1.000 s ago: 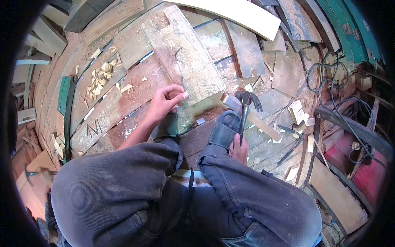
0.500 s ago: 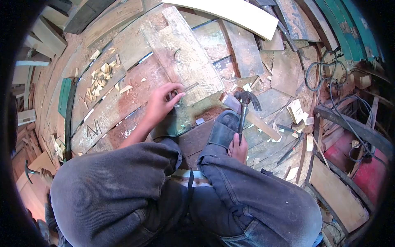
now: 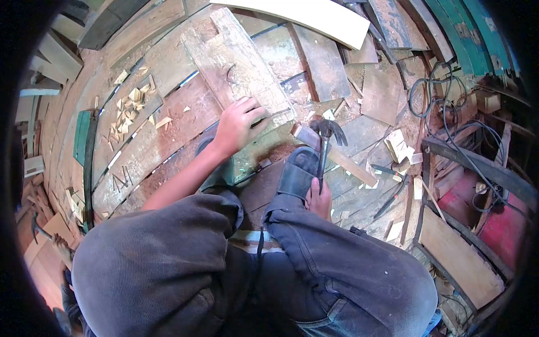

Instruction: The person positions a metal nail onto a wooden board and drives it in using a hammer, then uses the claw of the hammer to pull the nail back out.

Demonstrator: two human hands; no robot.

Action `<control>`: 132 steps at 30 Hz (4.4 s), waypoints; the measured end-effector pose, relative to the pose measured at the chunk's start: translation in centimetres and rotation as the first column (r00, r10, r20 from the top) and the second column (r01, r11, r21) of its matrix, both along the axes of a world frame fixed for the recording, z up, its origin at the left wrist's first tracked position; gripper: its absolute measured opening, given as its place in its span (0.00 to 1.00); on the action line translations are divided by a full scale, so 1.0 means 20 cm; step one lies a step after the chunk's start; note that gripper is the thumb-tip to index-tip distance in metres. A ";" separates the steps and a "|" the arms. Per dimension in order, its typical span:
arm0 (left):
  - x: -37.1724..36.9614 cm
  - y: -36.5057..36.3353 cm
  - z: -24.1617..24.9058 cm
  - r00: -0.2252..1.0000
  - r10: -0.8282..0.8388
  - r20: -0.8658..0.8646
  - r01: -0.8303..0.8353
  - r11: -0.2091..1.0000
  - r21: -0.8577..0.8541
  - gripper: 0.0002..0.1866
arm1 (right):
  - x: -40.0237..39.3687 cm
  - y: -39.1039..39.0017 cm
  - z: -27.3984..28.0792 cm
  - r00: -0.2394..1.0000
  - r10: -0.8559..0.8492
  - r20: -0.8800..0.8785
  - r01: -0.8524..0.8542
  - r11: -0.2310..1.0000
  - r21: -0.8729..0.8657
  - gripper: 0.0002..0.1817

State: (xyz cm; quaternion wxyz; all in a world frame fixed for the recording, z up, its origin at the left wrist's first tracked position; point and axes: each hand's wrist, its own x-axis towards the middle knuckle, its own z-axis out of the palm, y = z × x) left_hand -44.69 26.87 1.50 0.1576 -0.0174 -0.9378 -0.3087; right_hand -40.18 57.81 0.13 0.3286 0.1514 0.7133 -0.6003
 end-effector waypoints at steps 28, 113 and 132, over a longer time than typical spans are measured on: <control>0.01 -0.01 -0.08 0.999 0.036 0.041 -0.046 0.961 0.272 0.12 | -0.16 -0.12 0.20 0.707 0.545 -0.451 -0.401 0.834 0.379 0.20; 0.10 -0.05 -0.04 0.998 0.064 -0.022 -0.056 0.963 0.264 0.14 | -0.04 -0.04 0.02 0.999 0.028 0.023 -0.028 1.000 0.011 0.19; 0.17 -0.08 -0.05 0.992 0.125 -0.012 -0.125 0.991 0.043 0.12 | -0.05 -0.05 0.04 0.996 0.087 -0.027 -0.086 0.995 0.060 0.21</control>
